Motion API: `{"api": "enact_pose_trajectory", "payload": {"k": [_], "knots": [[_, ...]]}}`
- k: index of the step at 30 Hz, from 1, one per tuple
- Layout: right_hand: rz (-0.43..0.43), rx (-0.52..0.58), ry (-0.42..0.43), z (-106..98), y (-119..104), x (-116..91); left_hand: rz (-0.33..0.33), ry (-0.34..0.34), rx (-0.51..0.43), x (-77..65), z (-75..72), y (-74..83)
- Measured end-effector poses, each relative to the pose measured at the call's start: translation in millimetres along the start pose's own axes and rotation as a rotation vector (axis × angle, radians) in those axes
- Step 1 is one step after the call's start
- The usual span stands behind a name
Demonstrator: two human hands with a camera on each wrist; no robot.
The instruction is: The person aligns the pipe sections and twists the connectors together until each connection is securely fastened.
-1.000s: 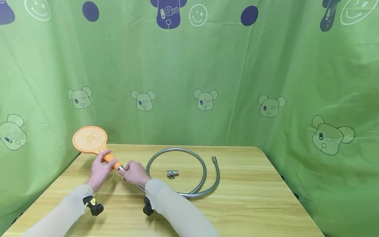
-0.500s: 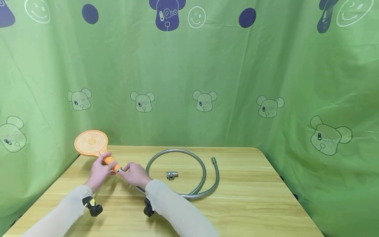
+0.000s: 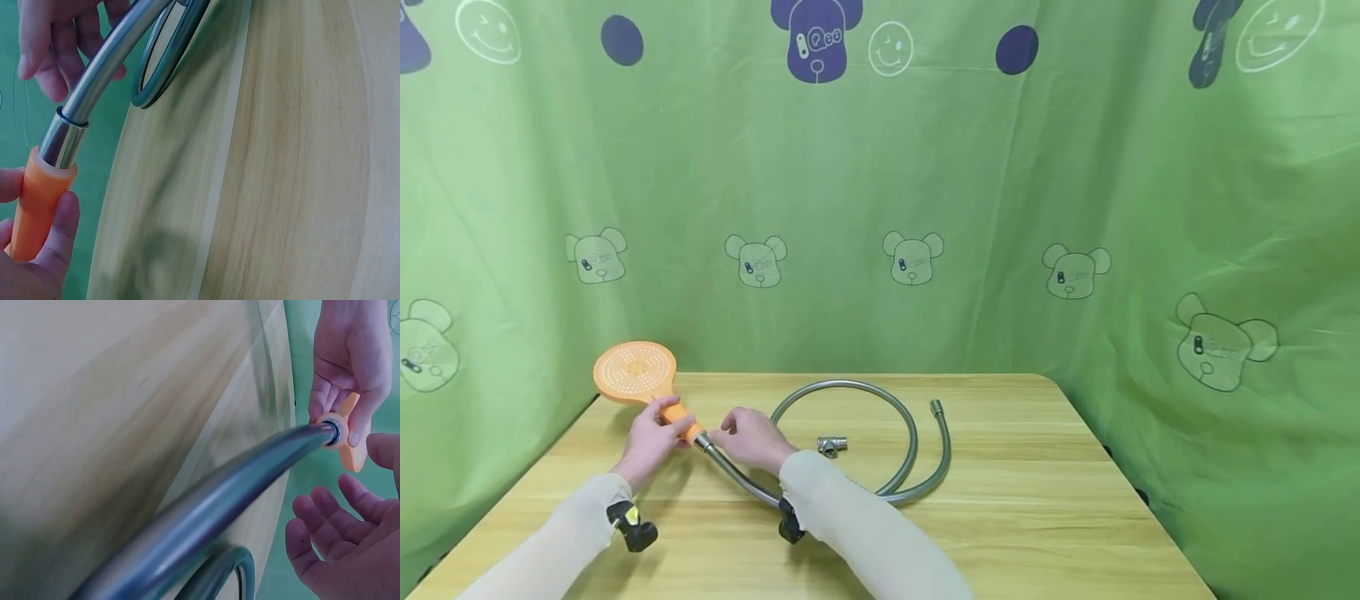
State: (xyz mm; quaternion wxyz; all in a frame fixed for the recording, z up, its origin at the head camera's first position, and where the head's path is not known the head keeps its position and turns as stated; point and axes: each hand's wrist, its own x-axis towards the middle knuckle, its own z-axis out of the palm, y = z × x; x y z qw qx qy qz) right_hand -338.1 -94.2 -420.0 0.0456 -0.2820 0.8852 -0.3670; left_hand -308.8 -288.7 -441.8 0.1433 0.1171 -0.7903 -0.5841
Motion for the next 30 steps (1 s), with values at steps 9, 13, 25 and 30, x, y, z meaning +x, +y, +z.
{"api": "enact_pose_trajectory", "payload": {"k": [9,13,25,30], "knots": [[-0.015,-0.038,0.002,-11.9,10.7,-3.1,-0.004,-0.005,-0.001,3.2,-0.7,-3.4],[-0.013,-0.023,-0.003,-15.2,14.5,-5.8,-0.023,-0.003,0.025,4.0,-1.2,-6.7],[0.005,-0.004,-0.016,-20.9,25.5,-9.6,-0.046,0.023,0.015,5.1,0.1,-21.0],[0.006,-0.014,-0.017,-21.4,28.2,-9.9,-0.047,0.04,0.026,6.2,2.3,-24.8]]}}
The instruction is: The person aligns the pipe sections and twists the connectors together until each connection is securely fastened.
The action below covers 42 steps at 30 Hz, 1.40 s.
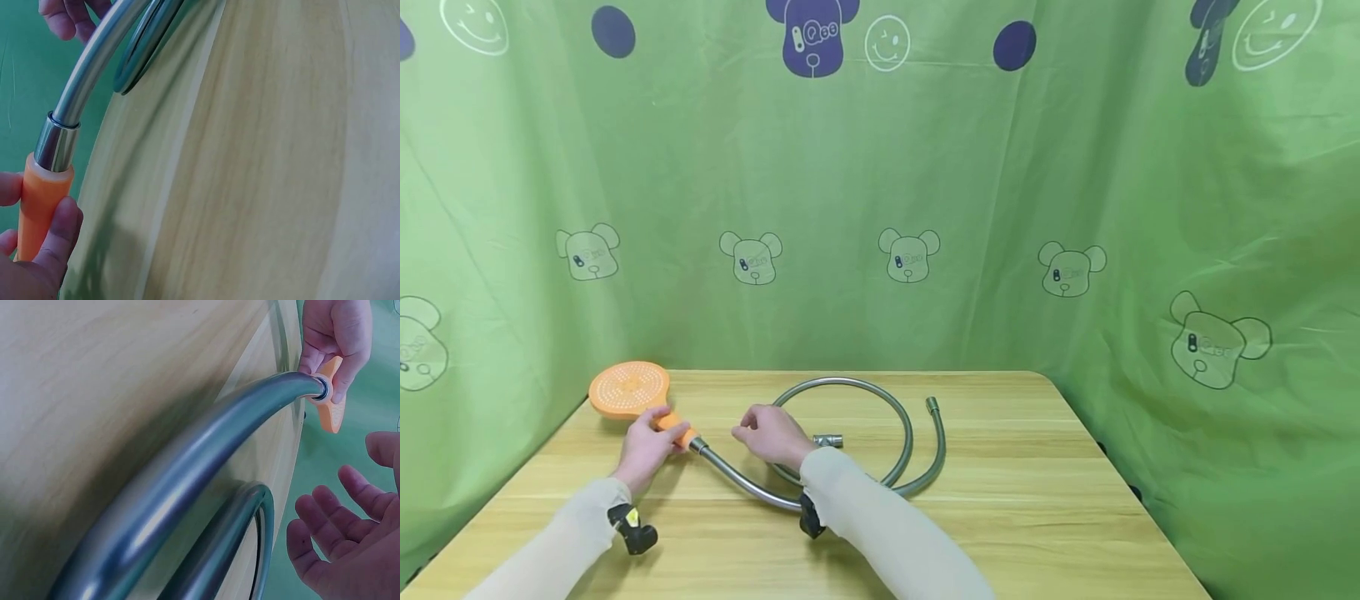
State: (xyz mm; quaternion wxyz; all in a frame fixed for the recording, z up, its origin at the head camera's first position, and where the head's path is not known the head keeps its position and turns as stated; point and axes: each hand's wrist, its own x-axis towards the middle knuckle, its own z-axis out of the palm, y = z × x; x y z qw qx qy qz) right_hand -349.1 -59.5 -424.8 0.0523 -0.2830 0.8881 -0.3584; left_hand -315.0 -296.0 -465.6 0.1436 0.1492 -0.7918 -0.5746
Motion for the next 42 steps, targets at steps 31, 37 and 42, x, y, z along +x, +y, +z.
{"api": "enact_pose_trajectory", "payload": {"k": [31,37,42], "knots": [[-0.009,-0.045,0.01,-2.4,11.1,-3.8,-0.035,0.009,0.012,-5.6,2.6,-3.8],[-0.016,-0.06,0.018,-3.0,10.1,-4.0,-0.029,0.033,0.043,-6.4,3.9,-3.8],[-0.025,-0.07,0.02,-4.7,10.3,-3.8,-0.029,0.054,0.064,-6.2,4.6,-3.8]]}}
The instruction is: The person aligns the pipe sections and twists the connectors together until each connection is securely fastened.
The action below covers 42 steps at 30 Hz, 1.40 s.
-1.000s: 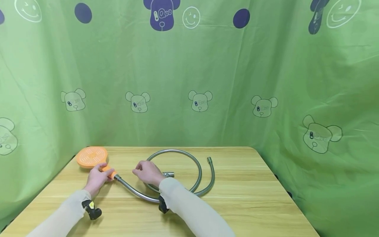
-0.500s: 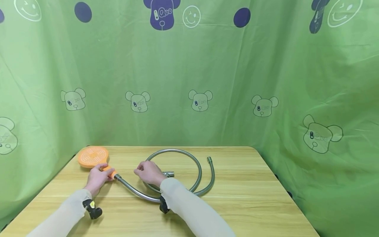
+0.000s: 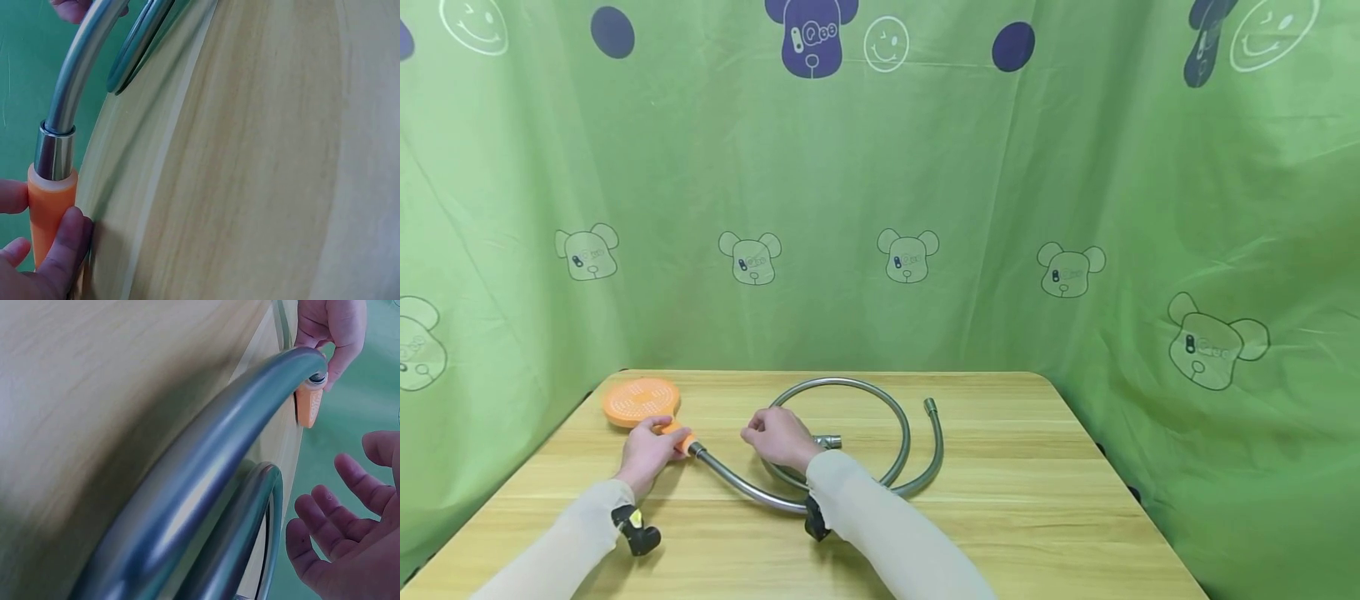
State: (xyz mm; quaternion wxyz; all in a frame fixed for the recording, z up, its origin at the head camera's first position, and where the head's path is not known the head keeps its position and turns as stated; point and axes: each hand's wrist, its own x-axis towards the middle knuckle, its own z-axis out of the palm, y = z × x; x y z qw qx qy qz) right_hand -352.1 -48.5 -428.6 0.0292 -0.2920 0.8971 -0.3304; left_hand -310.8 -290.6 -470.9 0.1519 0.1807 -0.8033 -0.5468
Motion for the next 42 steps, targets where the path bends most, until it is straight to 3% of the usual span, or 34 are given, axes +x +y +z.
{"api": "enact_pose_trajectory", "payload": {"k": [9,23,30,36,42], "knots": [[0.005,0.007,-0.004,-3.7,0.8,-2.7,-0.014,-0.009,-0.007,-0.8,0.4,1.7],[0.016,0.013,0.012,-9.6,6.6,-4.5,-0.042,-0.025,0.112,-5.5,-4.9,7.4],[0.017,0.005,0.023,-21.3,11.1,-6.7,0.024,0.021,0.363,-3.7,-12.4,16.7],[0.021,-0.024,0.049,-34.1,20.6,-11.6,0.107,0.003,0.427,-0.7,-11.3,29.4],[0.026,-0.008,0.052,-47.4,32.1,-18.9,0.173,-0.051,0.421,1.2,-5.1,43.0]]}}
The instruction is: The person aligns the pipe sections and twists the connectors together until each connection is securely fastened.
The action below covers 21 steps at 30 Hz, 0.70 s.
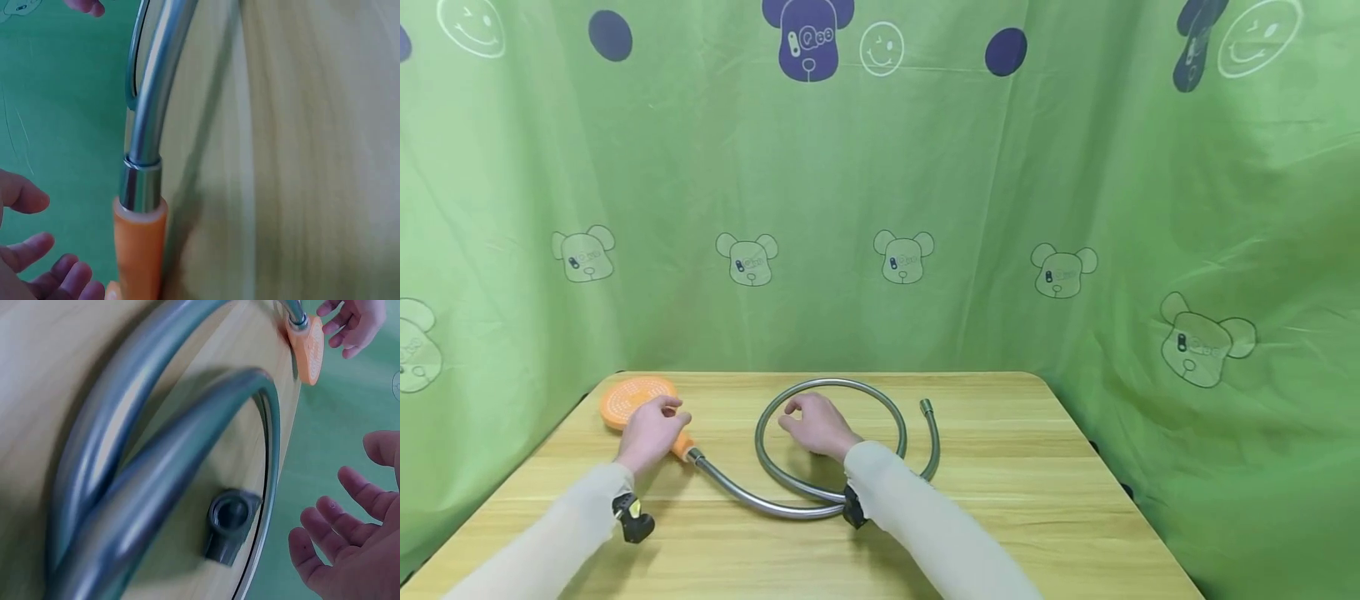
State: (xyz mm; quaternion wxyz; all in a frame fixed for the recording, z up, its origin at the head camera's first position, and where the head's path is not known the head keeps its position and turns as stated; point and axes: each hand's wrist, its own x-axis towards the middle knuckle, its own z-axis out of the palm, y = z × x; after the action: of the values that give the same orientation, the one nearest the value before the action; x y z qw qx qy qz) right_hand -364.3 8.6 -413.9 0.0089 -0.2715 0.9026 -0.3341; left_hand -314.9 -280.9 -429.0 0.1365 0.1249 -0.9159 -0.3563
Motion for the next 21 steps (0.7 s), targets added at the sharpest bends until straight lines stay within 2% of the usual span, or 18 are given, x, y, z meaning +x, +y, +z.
{"api": "enact_pose_trajectory", "payload": {"k": [15,21], "knots": [[0.032,-0.017,0.053,-30.2,28.5,-12.3,0.113,-0.118,-0.015,2.9,10.5,34.5],[0.062,-0.058,0.097,-39.2,41.9,-16.6,0.191,-0.191,-0.026,3.7,17.2,43.6]]}}
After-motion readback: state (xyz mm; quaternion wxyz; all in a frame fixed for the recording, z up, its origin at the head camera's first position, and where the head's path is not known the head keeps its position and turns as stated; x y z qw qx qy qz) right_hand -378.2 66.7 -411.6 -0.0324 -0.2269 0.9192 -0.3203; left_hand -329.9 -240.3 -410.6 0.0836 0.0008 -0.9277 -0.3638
